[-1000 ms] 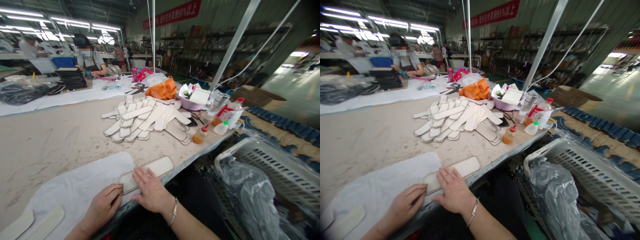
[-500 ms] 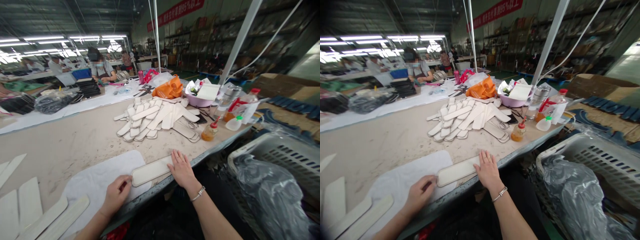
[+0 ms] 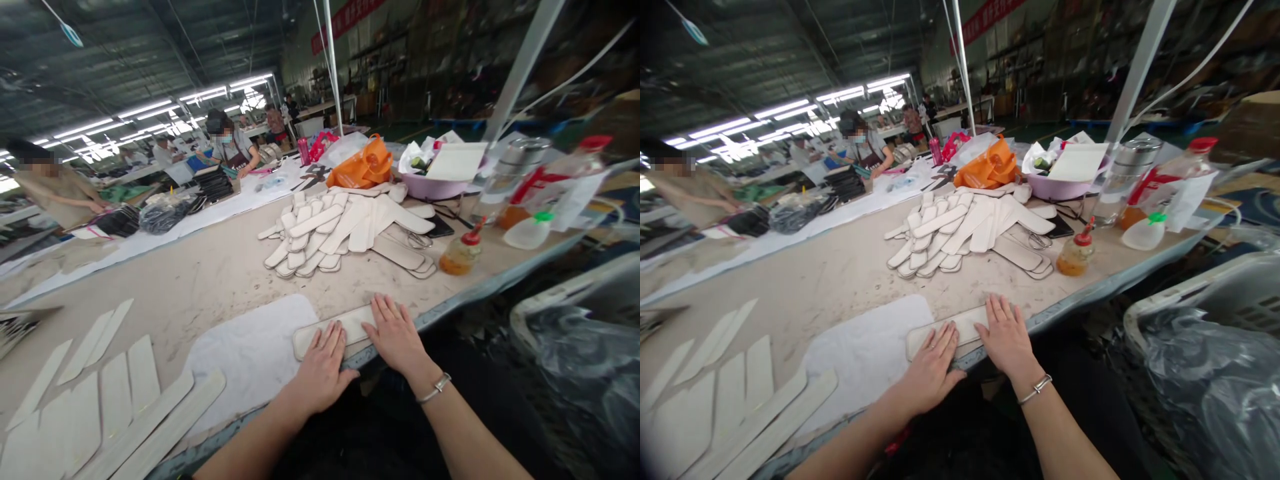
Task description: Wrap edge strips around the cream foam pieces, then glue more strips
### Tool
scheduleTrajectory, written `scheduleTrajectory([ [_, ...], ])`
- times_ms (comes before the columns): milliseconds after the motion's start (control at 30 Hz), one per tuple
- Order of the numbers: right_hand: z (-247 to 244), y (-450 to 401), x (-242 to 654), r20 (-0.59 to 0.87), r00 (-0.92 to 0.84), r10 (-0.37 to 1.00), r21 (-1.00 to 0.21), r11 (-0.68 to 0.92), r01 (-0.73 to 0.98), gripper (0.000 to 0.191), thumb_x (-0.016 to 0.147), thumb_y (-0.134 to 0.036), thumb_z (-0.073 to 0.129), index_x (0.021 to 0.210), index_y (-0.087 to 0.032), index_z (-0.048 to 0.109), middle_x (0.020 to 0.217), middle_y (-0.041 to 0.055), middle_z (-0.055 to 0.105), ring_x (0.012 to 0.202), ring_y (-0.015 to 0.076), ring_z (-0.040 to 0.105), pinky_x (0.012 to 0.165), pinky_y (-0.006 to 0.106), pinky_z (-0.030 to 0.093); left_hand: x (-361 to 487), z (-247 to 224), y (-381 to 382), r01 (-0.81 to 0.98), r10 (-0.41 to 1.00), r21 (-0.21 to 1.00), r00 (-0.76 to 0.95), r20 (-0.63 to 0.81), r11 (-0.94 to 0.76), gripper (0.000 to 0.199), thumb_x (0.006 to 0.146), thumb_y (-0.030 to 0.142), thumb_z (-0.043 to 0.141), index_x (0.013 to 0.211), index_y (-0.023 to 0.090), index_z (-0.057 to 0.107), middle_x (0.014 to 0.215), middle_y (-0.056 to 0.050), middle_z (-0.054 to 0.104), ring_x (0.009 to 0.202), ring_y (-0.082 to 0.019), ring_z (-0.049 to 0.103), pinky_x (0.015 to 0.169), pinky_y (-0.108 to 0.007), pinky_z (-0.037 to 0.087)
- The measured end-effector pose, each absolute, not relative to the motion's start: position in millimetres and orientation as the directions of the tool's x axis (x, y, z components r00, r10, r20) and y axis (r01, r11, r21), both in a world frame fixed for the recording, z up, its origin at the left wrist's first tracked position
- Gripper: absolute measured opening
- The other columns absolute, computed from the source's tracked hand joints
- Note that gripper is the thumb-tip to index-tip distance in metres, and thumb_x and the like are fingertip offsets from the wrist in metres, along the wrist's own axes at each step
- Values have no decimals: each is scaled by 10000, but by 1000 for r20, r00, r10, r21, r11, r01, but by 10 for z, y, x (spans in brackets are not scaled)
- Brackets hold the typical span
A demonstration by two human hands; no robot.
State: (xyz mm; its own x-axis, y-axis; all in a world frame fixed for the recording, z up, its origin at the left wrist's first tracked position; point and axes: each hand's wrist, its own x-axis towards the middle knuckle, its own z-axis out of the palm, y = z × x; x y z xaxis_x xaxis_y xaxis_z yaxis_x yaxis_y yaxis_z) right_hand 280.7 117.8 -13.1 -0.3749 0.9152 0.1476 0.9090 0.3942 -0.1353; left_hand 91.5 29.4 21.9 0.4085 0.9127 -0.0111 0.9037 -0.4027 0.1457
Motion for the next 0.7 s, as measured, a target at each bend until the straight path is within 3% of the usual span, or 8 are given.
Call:
scheduleTrajectory([
  [133,-122,1178,2805,132,-362,923,-159,380,911,634,901,-494,256,1400,-104,276,1470,66,243,1357,252,154,1093,470,115,385,201,202,928,927,80,370,-60,-365,679,895,500,329,1436,139,134,1493,-132,156,1378,-243,117,1102,-472,187],
  [267,-99,1172,2801,105,-350,931,-194,364,911,644,896,-516,256,1402,-119,277,1475,63,229,1362,251,131,1094,469,88,151,199,166,936,935,107,344,-88,-335,636,905,438,345,1438,170,124,1493,-124,157,1375,-248,136,1084,-504,199],
  [400,-75,1181,2816,88,-317,944,-257,329,909,643,896,-497,269,1398,-95,279,1474,96,235,1359,232,148,1098,433,80,150,178,265,936,952,191,306,-33,-294,483,912,348,351,1372,202,342,1440,-92,330,1335,-232,279,1057,-490,279],
  [500,-20,1194,2852,100,-266,959,-341,284,896,664,875,-471,356,1401,-77,260,1431,136,322,1320,240,238,1083,402,146,172,202,415,923,963,278,263,50,-267,387,863,297,445,1222,188,537,1309,-98,514,1222,-231,448,1014,-443,363],
  [567,33,1199,2881,101,-232,967,-408,253,877,689,844,-443,439,1406,-94,247,1365,142,410,1255,257,332,1042,394,231,189,253,521,926,982,329,182,47,-187,457,774,273,557,1216,156,536,1235,-123,564,1136,-249,516,973,-421,400],
  [633,78,1198,2908,99,-203,974,-470,225,854,717,808,-399,508,1409,-111,242,1289,137,477,1178,265,408,992,387,300,207,323,604,930,997,365,70,-30,-54,590,675,253,639,1233,119,504,1170,-139,584,1063,-265,551,923,-404,422],
  [700,99,1194,2931,103,-171,980,-530,200,824,735,781,-350,545,1409,-120,239,1224,130,517,1111,256,463,957,378,341,225,400,645,916,990,399,14,-138,43,563,625,253,669,1156,111,547,1065,-120,616,982,-262,576,864,-378,433],
])
